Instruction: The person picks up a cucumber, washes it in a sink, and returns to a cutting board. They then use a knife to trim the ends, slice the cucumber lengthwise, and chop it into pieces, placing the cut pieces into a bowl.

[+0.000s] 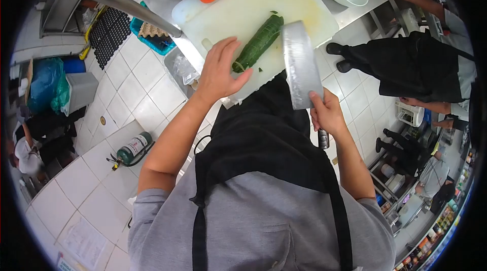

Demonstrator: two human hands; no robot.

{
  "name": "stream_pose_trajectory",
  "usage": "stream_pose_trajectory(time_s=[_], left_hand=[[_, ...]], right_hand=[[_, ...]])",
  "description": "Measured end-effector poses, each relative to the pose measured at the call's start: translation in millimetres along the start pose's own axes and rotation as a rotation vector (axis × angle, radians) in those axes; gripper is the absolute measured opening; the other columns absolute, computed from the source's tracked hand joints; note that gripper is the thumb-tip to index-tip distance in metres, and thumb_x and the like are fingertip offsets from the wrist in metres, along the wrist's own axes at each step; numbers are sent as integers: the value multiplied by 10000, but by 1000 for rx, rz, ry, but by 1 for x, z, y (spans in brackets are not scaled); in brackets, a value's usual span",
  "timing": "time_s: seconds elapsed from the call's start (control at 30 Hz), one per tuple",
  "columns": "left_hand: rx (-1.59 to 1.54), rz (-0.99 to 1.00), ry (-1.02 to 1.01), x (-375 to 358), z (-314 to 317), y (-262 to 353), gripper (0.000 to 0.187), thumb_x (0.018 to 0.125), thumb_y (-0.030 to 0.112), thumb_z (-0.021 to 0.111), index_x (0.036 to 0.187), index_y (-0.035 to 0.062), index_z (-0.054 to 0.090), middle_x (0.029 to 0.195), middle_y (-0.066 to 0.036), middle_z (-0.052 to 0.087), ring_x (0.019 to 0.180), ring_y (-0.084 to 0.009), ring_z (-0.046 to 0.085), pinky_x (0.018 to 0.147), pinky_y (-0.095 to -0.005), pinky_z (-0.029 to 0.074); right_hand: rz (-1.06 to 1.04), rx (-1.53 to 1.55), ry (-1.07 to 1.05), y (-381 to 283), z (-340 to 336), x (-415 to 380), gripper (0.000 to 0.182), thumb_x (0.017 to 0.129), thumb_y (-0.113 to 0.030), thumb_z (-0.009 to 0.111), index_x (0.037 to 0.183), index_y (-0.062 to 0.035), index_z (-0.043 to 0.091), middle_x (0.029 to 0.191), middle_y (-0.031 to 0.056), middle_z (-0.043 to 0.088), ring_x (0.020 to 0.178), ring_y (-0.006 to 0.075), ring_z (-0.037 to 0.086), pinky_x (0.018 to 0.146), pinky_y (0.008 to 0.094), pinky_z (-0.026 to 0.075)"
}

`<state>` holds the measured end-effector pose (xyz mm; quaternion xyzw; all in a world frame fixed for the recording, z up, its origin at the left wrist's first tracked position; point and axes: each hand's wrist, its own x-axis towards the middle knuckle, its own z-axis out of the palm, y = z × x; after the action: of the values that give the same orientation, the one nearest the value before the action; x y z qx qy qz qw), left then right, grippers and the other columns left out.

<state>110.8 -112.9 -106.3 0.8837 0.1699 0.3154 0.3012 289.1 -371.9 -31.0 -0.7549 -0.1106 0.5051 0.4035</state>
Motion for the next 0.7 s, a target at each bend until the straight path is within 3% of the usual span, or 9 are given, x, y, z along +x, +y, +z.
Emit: stream_pose_trajectory(time_s=[0.07,0.1,0.17,0.37,0.5,0.57,0.6,0.67,0.7], left_hand=[[21,30,-141,20,9,2,854,745,328,865,1446,33,477,1500,-248,453,1345,-441,479,1115,-512,415],[28,34,-157,26,15,2,854,745,328,865,1446,33,477,1500,-248,453,1345,-441,479,1115,-512,415],[23,82,-243,37,30,3,1040,729,382,905,1547,37,362,1617,-265,310,1453,-472,367,1184,-515,350],[5,59,-283,43,56,12,1123,714,472,909,1562,15,332,1616,-325,266,1453,-510,352,1172,-534,363],[68,14,-303,42,71,18,1086,737,470,894,1548,-5,350,1614,-334,263,1445,-511,365,1156,-523,387],[120,-37,-250,37,79,20,894,833,418,830,1510,-3,426,1574,-369,301,1421,-542,374,1145,-546,390],[126,-37,-257,36,82,22,894,833,418,830,1510,-3,426,1574,-369,301,1421,-542,374,1145,-546,390],[99,-98,-194,37,86,28,671,917,274,749,1471,0,490,1581,-357,305,1435,-526,370,1150,-521,391],[104,-92,-190,37,88,29,671,917,274,749,1471,0,490,1581,-357,305,1435,-526,370,1150,-521,391]], right_hand=[[-2,159,39,21,6,8,258,1090,-281,509,994,-42,501,527,30,447,345,141,428,342,331,417],[-3,312,82,30,12,13,247,1094,-279,500,1004,-49,495,522,27,427,328,142,400,325,325,406],[-5,415,97,44,26,26,235,1095,-273,499,1023,-50,482,520,33,410,333,148,400,328,328,412],[10,505,122,37,69,57,269,1096,-282,492,1081,-14,498,569,50,486,383,157,483,365,342,435],[-3,520,88,30,86,61,264,1108,-299,470,1107,-36,490,563,36,472,390,145,490,374,327,450],[-2,522,56,32,92,64,257,1110,-283,463,1135,-28,485,579,36,479,399,139,494,381,325,456],[-17,503,19,31,95,65,247,1111,-275,461,1137,-30,484,583,35,478,401,136,493,382,322,458],[-33,492,-58,28,100,68,204,1113,-227,439,1159,-36,494,591,34,477,406,129,492,381,312,461],[-41,493,-60,25,101,68,204,1113,-227,439,1159,-36,494,591,34,477,406,129,492,381,312,461]])
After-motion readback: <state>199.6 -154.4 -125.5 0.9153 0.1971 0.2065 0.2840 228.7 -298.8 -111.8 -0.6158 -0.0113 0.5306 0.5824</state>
